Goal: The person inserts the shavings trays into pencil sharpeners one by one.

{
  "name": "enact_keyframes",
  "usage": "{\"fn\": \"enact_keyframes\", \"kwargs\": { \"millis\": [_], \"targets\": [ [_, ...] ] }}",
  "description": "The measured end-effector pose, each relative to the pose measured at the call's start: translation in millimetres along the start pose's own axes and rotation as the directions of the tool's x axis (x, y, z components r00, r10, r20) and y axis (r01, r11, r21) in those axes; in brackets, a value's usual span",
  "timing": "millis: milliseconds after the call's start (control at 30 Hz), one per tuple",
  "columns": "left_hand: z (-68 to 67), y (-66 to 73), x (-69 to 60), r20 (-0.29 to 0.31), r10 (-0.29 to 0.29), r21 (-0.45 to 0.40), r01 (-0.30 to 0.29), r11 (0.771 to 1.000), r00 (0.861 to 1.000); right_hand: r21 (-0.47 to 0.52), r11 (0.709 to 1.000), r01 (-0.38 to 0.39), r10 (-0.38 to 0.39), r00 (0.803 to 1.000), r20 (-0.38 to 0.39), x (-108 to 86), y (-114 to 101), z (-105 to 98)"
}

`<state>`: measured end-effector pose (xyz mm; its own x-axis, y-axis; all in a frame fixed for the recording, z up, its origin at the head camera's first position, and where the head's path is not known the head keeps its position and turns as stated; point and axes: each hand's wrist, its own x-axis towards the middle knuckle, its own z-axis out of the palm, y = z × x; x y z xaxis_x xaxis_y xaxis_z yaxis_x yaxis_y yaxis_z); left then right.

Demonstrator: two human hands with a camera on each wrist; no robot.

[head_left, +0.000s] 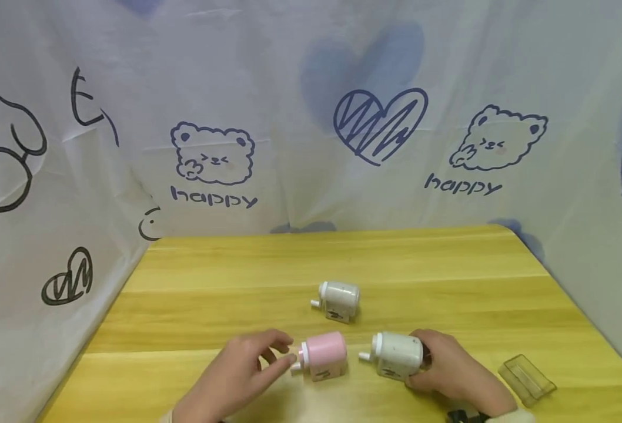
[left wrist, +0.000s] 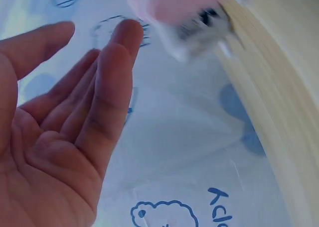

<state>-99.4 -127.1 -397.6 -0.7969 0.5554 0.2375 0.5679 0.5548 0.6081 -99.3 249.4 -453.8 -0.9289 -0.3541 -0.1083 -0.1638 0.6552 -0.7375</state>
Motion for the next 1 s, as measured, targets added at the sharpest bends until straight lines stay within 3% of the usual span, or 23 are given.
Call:
{"fn": "enact_keyframes", "kwargs": {
  "millis": [133,233,367,500,600,767,1000],
  "targets": [
    [-10.3,-17.9,31.0,0.015,-0.057,0.084,0.055,0.995,0.998,-0.023,0.996,-0.089,0.087,0.994,-0.062,-1.0,3.9,-6.5],
    [-10.6,-30.0,54.4,0.092,-0.103,0.087,0.095,0.992,0.99,-0.007,0.991,-0.133,0.132,0.989,-0.059,-5.3,2.6,-10.4],
    [-0.1,-44.8,82.6,0.209,-0.125,0.045,0.118,0.992,0.97,-0.046,0.982,-0.181,0.177,0.981,-0.084,-17.5,-1.6,-23.7],
    [14.8,-52.6,104.0,0.253,-0.084,0.004,0.086,0.996,0.964,-0.144,0.957,-0.251,0.23,0.962,-0.148,-36.6,3.1,-46.7],
    [23.2,-54.3,114.4,0.263,-0.047,-0.014,0.053,0.999,0.964,-0.238,0.918,-0.318,0.278,0.943,-0.185,-52.6,14.1,-62.2],
    [31.0,-56.2,122.2,0.249,-0.044,-0.044,0.057,0.997,0.968,-0.372,0.839,-0.397,0.343,0.917,-0.204,-71.4,39.0,-69.3],
    [35.5,-61.4,125.2,0.194,-0.024,-0.068,0.038,0.997,0.981,-0.384,0.835,-0.394,0.339,0.918,-0.204,-87.2,68.6,-65.2]
  ]
}}
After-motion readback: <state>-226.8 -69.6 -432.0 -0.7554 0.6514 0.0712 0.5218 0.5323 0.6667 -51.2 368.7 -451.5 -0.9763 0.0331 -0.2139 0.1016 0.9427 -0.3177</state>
